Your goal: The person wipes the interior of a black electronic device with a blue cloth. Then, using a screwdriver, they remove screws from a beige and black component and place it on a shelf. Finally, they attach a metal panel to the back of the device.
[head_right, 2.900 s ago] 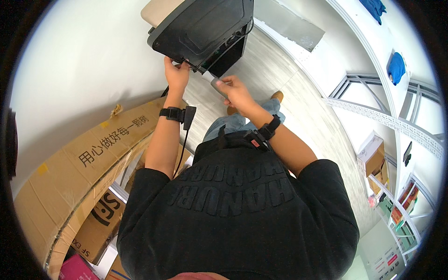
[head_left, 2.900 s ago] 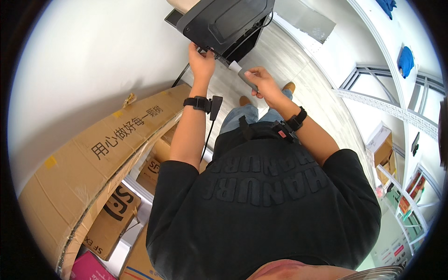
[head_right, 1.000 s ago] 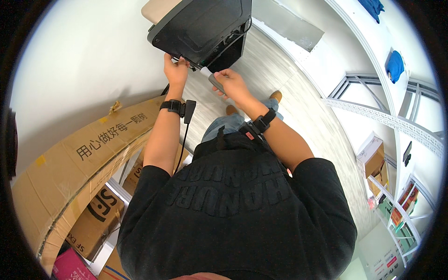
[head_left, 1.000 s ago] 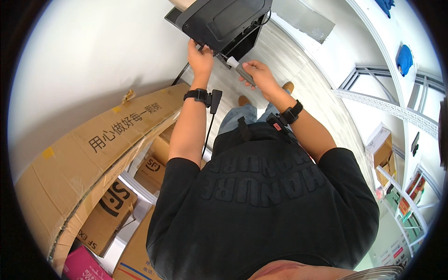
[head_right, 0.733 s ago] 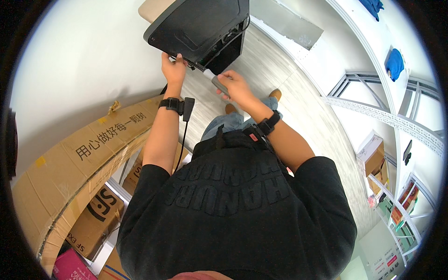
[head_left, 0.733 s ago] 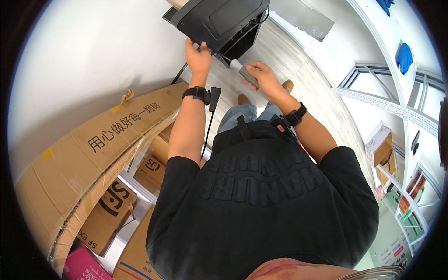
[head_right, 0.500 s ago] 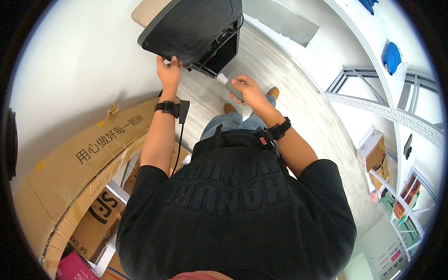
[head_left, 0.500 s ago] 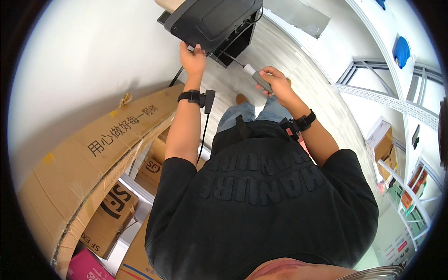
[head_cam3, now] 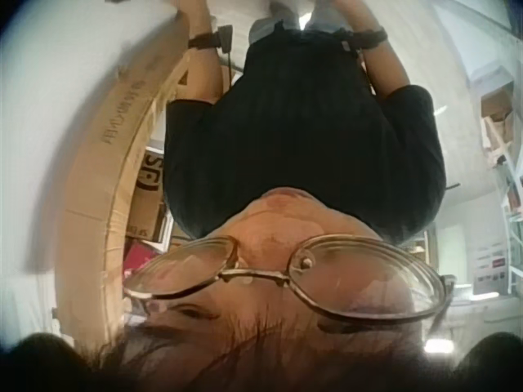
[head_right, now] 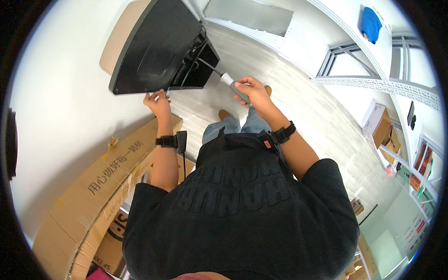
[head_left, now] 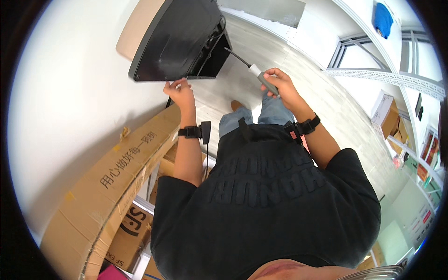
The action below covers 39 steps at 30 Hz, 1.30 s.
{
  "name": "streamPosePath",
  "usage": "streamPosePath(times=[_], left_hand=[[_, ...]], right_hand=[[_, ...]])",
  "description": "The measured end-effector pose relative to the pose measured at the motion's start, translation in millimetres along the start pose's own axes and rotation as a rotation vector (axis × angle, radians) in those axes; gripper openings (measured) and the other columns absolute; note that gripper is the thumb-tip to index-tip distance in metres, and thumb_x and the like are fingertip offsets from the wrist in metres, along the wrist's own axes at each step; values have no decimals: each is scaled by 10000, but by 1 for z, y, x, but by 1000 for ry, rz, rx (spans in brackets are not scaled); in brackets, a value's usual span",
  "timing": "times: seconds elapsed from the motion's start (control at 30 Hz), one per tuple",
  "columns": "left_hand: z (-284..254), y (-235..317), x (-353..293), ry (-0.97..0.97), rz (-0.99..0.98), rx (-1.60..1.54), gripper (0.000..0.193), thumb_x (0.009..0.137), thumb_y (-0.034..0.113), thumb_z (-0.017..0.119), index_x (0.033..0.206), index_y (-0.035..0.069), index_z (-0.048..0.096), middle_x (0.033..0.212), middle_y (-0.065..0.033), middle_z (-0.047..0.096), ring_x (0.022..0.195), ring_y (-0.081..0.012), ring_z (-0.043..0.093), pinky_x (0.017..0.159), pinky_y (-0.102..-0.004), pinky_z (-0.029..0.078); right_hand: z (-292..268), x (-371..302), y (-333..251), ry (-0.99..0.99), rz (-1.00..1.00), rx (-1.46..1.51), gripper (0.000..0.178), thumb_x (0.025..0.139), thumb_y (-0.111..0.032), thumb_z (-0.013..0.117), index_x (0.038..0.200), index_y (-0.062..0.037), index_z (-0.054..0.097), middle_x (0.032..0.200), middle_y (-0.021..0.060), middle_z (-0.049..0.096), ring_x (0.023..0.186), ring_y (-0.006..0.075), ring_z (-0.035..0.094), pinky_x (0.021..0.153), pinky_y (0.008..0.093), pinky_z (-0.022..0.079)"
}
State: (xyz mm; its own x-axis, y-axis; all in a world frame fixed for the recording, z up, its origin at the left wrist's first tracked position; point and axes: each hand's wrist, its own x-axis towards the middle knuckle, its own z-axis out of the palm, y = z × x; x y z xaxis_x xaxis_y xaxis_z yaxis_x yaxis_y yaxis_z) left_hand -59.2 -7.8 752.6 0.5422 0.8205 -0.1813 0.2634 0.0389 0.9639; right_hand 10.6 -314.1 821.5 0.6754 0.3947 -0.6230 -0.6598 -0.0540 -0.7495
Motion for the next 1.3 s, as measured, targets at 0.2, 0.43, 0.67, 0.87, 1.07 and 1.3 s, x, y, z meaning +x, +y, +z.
streamPosePath(times=[0.2, 0.43, 0.67, 0.87, 1.07, 1.3], left_hand=[[102, 40, -19, -142, 12, -71, 412, 892, 58, 590, 1213, 10, 336, 952, -69, 539, 699, -133, 571, 557, -248, 468], [284, 93, -32, -612, 137, -144, 170, 890, 36, 597, 1054, 39, 554, 877, -9, 562, 699, -92, 565, 580, -227, 459], [436, 164, -69, -804, 573, 212, 185, 851, 104, 634, 1014, 16, 628, 867, -64, 646, 810, -147, 602, 707, -280, 489], [524, 182, -44, -782, 706, 274, 178, 854, 134, 630, 998, 29, 633, 896, -63, 651, 827, -171, 591, 752, -319, 478], [573, 192, -17, -782, 951, 498, 173, 818, 172, 666, 973, 95, 653, 841, -11, 619, 798, -204, 586, 675, -350, 478], [579, 189, -8, -737, 1025, 493, 56, 806, 210, 695, 845, 170, 694, 790, 23, 623, 623, -168, 590, 548, -304, 464]], right_hand=[[-70, -5, -39, 40, -52, 68, 275, 889, -311, 615, 1041, -95, 537, 790, 51, 639, 591, 91, 523, 505, 232, 373], [-181, -11, -88, 136, -178, 176, 291, 886, -308, 620, 1057, -90, 532, 791, 47, 631, 603, 92, 519, 506, 229, 364], [-255, -7, -121, 297, -265, 281, 282, 888, -285, 623, 1051, -75, 528, 769, 45, 630, 589, 88, 519, 505, 221, 365], [-277, 9, -142, 414, -280, 295, 213, 907, -238, 587, 1043, -83, 534, 755, 54, 635, 563, 76, 522, 493, 207, 384], [-284, 27, -180, 519, -282, 307, 208, 898, -227, 598, 1027, -75, 539, 751, 57, 633, 562, 79, 523, 488, 202, 377], [-278, 54, -215, 578, -250, 280, 228, 884, -229, 626, 1025, -67, 548, 747, 58, 633, 558, 76, 520, 482, 198, 371]])
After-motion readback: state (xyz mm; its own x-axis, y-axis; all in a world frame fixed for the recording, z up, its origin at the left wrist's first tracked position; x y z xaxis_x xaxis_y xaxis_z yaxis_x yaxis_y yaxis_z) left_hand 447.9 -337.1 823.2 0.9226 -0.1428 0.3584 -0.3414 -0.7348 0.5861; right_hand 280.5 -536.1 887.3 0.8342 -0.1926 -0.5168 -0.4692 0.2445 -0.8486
